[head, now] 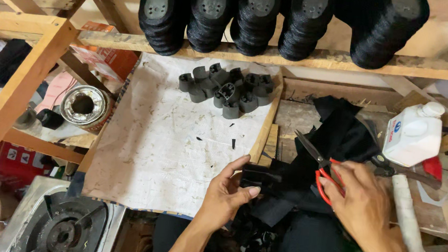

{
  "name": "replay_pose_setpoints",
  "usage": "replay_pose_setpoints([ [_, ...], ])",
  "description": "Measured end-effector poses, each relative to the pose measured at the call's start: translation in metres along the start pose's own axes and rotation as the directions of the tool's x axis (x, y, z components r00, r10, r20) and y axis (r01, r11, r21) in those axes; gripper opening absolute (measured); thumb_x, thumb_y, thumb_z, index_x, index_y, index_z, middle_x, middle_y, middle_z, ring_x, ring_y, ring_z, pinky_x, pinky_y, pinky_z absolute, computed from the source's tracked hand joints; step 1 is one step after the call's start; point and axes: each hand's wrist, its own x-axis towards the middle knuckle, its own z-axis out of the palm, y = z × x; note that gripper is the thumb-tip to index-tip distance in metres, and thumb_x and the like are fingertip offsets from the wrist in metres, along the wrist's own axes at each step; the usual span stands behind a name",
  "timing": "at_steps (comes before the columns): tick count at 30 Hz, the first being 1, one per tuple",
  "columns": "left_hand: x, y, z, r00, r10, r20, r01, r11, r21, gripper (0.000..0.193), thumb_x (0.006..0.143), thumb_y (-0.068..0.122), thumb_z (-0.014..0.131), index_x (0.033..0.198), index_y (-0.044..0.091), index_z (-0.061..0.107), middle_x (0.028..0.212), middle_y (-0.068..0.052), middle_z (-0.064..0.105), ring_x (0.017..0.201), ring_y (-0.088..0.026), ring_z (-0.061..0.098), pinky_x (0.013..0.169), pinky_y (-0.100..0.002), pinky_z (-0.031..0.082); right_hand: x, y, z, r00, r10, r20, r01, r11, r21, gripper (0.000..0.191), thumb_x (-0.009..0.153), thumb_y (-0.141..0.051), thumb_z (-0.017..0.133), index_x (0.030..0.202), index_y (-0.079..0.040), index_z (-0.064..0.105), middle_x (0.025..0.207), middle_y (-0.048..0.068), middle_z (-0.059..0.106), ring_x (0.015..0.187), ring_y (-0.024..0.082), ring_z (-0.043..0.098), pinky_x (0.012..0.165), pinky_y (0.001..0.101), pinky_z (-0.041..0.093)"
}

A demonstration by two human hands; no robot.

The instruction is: The person wraps small black shoe parts with black fabric, trims the excess with scissors, and places the wrapped parts on a white cloth. The process is repeated for multiple parts.

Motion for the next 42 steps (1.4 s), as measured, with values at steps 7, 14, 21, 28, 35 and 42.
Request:
replay_pose_setpoints([
  [7,-0.003,-0.008,0.019,0.999,-0.003,0.050,0.004,1.000,-0.017,0.069,0.086,-0.005,0.074,0.148,0.001,0.046,0.121,-0.013,0.069,0.107,-0.015,0.067,0.090,-0.027,0.056,-0.032,-0.054,0.024,0.990,-0.124,0.064,0.068,0.828,0.557,0.043,0.069,-0.024,0.088,0.099,0.002,0.072,0.089,0.007,0.066,0.080,0.020,0.067,0.071,0.0300,0.053],
  [14,-0.018,-0.008,0.020,1.000,-0.003,0.031,0.003,1.000,0.002,0.060,0.086,-0.008,0.073,0.141,-0.001,0.051,0.124,-0.011,0.068,0.109,-0.016,0.066,0.092,-0.029,0.055,-0.043,-0.053,0.038,0.986,0.084,0.141,-0.153,0.774,0.614,0.019,0.078,-0.016,0.084,0.086,-0.001,0.076,0.075,0.002,0.059,0.068,0.011,0.059,0.061,0.0253,0.047],
  [21,-0.021,-0.006,0.022,0.994,0.061,0.094,-0.056,0.997,-0.052,0.052,0.086,-0.011,0.071,0.135,-0.002,0.058,0.124,-0.012,0.066,0.111,-0.017,0.065,0.096,-0.030,0.055,-0.055,-0.060,0.041,0.960,0.194,0.201,-0.279,0.708,0.649,0.018,0.079,-0.012,0.082,0.080,0.000,0.070,0.072,0.002,0.054,0.066,0.011,0.053,0.060,0.0257,0.043],
  [28,-0.037,0.011,0.022,0.962,0.220,0.160,-0.269,0.858,0.438,0.051,0.087,-0.001,0.075,0.136,-0.002,0.062,0.130,-0.013,0.065,0.121,-0.022,0.064,0.103,-0.031,0.050,-0.055,-0.066,0.018,0.998,0.054,-0.031,-0.022,0.771,0.636,0.046,0.079,-0.013,0.076,0.119,0.003,0.061,0.123,0.013,0.063,0.109,0.019,0.062,0.092,0.0284,0.050],
  [35,-0.044,0.011,0.043,0.961,0.273,0.033,-0.261,0.868,0.422,0.076,0.080,0.008,0.078,0.148,-0.002,0.044,0.131,-0.013,0.065,0.116,-0.019,0.065,0.101,-0.031,0.051,-0.066,-0.058,0.036,0.991,0.083,0.100,-0.130,0.657,0.743,0.025,0.090,-0.007,0.072,0.113,0.001,0.069,0.122,0.012,0.074,0.111,0.019,0.071,0.097,0.0306,0.054],
  [42,-0.046,0.005,0.040,0.994,0.087,0.059,-0.102,0.933,0.345,0.067,0.088,0.013,0.073,0.147,-0.005,0.047,0.124,-0.015,0.073,0.109,-0.014,0.067,0.097,-0.027,0.052,-0.076,-0.051,0.048,0.974,0.121,0.189,-0.225,0.501,0.836,0.022,0.092,-0.006,0.069,0.113,0.002,0.069,0.120,0.011,0.072,0.109,0.017,0.070,0.094,0.0300,0.056],
])
